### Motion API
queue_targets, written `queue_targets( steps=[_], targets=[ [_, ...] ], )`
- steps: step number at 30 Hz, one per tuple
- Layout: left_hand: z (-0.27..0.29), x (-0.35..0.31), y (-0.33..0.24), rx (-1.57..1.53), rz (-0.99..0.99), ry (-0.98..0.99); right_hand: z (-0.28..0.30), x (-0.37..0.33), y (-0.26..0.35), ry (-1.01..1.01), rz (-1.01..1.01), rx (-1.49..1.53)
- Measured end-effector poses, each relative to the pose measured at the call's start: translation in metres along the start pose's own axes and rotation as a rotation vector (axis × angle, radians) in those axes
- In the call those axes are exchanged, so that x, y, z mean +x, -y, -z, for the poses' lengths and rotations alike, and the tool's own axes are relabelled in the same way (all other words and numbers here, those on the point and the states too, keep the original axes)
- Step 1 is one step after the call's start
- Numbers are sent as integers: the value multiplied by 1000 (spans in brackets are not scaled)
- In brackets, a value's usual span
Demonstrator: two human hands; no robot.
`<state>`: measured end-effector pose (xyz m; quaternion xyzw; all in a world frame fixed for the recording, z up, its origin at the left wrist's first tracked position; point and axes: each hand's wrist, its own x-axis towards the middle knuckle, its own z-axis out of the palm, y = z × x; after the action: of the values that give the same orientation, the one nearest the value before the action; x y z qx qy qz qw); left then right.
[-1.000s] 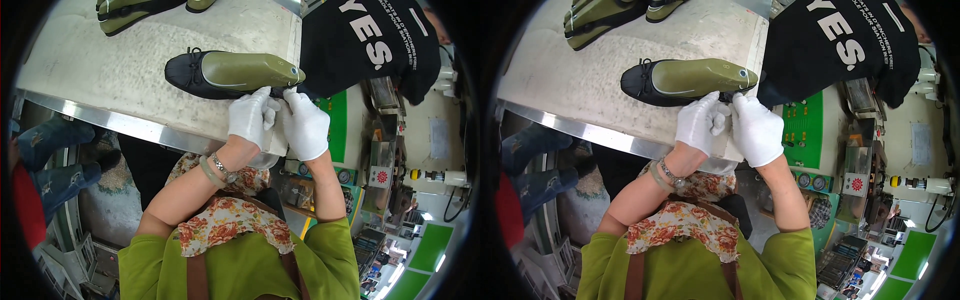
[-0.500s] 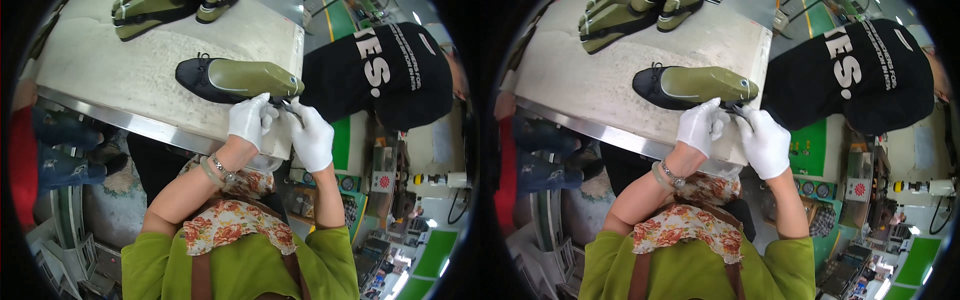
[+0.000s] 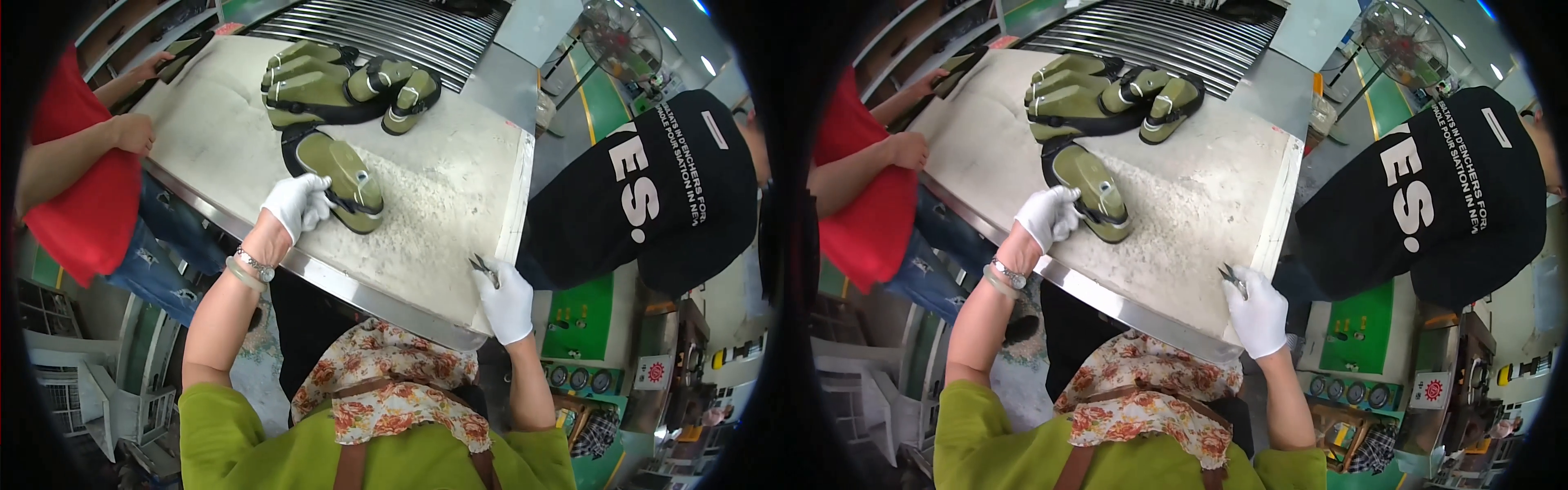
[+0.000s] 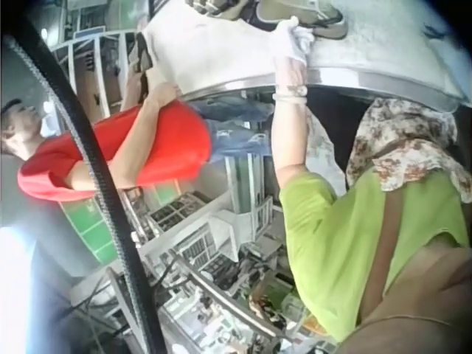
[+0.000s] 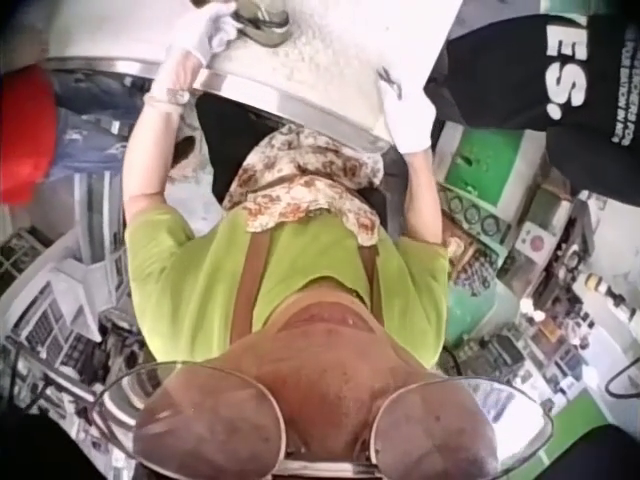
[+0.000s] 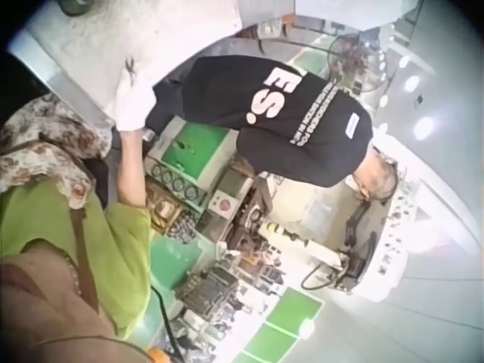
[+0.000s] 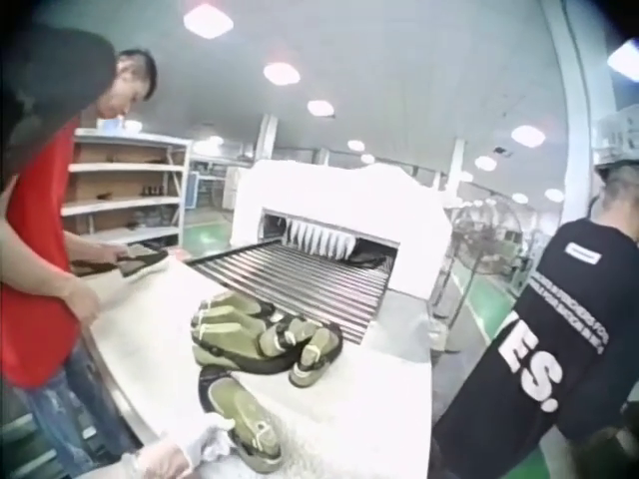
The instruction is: Trimming excess material from shoe uppers on lasts using a handheld tool.
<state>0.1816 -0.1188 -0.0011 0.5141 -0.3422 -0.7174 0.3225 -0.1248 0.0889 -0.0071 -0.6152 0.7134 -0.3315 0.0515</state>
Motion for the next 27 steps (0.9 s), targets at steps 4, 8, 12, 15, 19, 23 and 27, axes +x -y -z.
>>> queue_targets(
  steps=[4, 8, 12, 15, 19, 23, 27],
  targets=[
    [0, -3, -34, 772, -277, -147, -14, -5, -7, -18, -112, 58],
    [-43, 0, -87, 1206, -929, -447, -20, -4, -11, -49, -69, 10],
    [-98, 64, -132, 1353, -980, -343, -17, -7, -13, -37, -54, -79],
    [-102, 137, -162, 1411, -821, -378, -20, -5, -12, -84, 3, -70],
    [-113, 183, -172, 1632, -649, -334, -17, -3, -9, -65, 22, -153],
    [-133, 202, -194, 1957, -585, -131, -17, -2, -10, 10, -47, -150],
    [-137, 220, -203, 1933, -542, -163, -12, -2, -11, 33, -59, -156]
  ],
)
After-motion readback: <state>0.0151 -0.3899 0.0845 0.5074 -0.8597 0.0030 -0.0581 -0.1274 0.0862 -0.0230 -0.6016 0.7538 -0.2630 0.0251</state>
